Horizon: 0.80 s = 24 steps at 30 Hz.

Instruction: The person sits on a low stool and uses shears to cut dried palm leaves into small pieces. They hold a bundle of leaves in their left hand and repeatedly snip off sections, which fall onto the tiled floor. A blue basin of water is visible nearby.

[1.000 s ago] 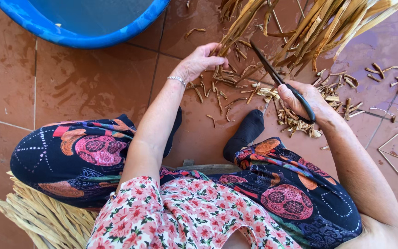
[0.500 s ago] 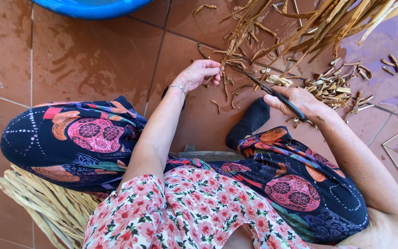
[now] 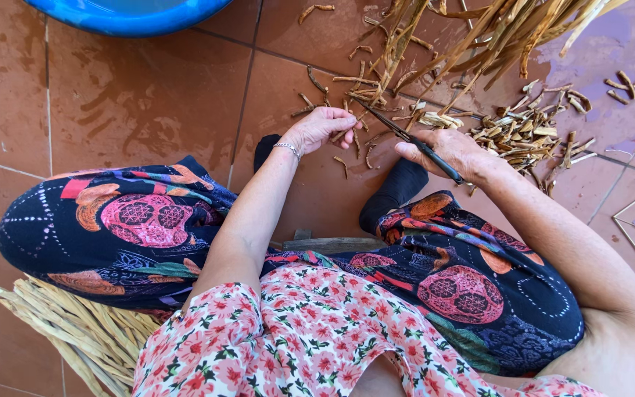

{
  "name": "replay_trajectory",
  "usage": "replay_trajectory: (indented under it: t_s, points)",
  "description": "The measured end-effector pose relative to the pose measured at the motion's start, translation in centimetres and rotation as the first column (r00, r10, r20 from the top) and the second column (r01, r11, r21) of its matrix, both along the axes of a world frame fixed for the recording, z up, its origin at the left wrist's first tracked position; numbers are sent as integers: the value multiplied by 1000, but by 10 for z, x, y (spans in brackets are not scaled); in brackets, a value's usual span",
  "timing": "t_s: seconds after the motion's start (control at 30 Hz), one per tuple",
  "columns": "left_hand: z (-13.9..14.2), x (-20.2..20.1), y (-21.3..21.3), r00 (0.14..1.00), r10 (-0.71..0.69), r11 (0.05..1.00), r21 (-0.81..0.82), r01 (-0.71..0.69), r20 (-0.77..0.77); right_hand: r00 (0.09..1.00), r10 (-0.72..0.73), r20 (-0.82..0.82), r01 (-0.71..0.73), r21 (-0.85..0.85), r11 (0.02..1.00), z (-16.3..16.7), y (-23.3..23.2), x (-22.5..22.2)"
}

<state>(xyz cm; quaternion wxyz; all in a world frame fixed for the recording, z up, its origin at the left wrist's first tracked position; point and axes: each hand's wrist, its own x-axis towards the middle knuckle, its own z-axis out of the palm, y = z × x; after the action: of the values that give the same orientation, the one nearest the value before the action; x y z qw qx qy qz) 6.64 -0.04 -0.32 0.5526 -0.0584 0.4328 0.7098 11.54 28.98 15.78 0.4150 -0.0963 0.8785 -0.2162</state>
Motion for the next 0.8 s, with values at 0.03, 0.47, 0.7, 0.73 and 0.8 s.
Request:
replay_trajectory:
  t_s: [0.03,0.47,0.7,0.73,0.8]
  points:
    - [0,0,1,1000,0,1000,0,0,-1,1000,20,-10,-20,17,1000,-2,0,0]
    - [6,-26,31,549,-96,890,-319,-326,-830,911,-411,39,411,-195,891,6,9,7]
    - [42,-105,95,435,169,855,-87,-511,-885,679,-700,221,714,-417,562,39,5,-15]
    - [46,-113,106,461,211,849,-72,-523,-862,661,-711,241,726,-443,525,42,3,-18]
    - [52,-122,121,426,223,828,-60,-558,-877,629,-730,267,760,-408,506,44,1,-20]
